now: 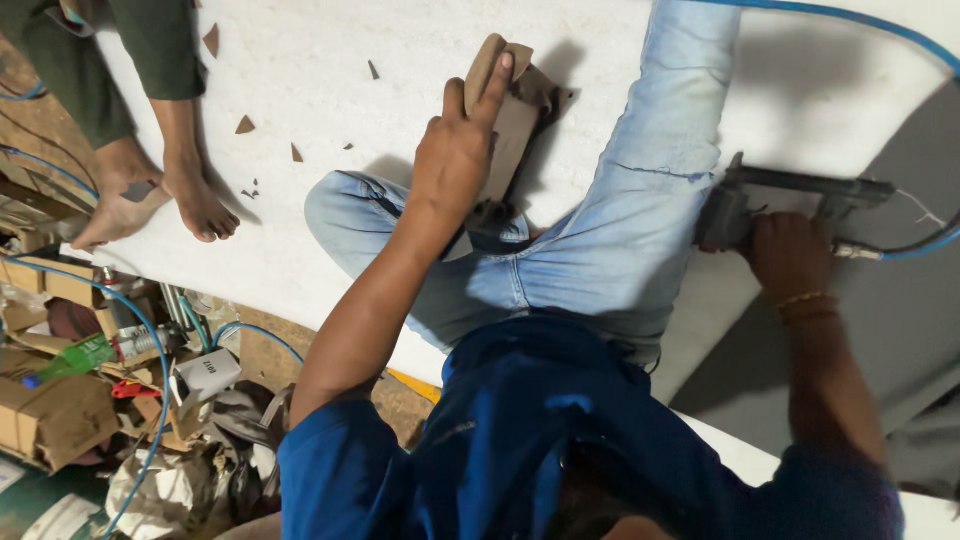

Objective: The person sits on the floor holding a board with leather draped over it and drives fasteners along the edge using a pneumatic nail gun. They then trim the excess leather from the board's edge with scissors, working around the sides one at a time.

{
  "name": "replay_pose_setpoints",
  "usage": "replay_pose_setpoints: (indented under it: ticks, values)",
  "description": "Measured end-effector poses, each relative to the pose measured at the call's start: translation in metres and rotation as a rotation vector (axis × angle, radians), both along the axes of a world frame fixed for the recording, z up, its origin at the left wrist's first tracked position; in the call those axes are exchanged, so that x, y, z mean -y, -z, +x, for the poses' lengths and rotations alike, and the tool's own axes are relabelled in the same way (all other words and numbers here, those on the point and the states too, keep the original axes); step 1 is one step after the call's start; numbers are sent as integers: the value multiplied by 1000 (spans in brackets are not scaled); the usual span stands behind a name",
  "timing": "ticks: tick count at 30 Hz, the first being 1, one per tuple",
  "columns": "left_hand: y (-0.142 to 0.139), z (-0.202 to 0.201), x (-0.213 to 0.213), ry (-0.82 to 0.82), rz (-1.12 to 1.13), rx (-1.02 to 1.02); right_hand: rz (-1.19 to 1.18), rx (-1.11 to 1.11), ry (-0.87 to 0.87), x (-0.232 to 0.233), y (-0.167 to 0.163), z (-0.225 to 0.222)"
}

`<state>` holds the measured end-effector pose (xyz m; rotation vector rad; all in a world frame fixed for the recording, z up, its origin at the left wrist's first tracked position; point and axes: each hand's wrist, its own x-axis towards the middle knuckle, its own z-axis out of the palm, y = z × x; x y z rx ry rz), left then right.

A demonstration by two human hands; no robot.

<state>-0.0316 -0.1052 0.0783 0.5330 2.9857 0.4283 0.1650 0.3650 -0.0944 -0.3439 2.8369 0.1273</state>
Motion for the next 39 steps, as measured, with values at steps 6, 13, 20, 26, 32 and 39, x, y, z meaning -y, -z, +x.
replay_pose_setpoints:
  ticks: [6, 13, 20, 26, 32, 39]
  values:
    - [5, -5, 14, -11, -1, 12, -472, -66, 229, 10, -110, -57]
    - [4, -6, 14, -27, 17, 22, -1164, -125, 19, 101, -213, -148]
    - [5, -11, 21, -28, 62, 45, -1185, -173, -28, 216, -213, -195]
    - [7, -17, 33, -22, 100, 14, -1193, -104, -3, 240, -193, -206]
    - [-4, -16, 33, -38, 71, 64, -1143, -11, 44, 243, -185, -205]
    - [-3, -16, 34, -51, 39, 83, -1130, -63, -4, 242, -171, -207]
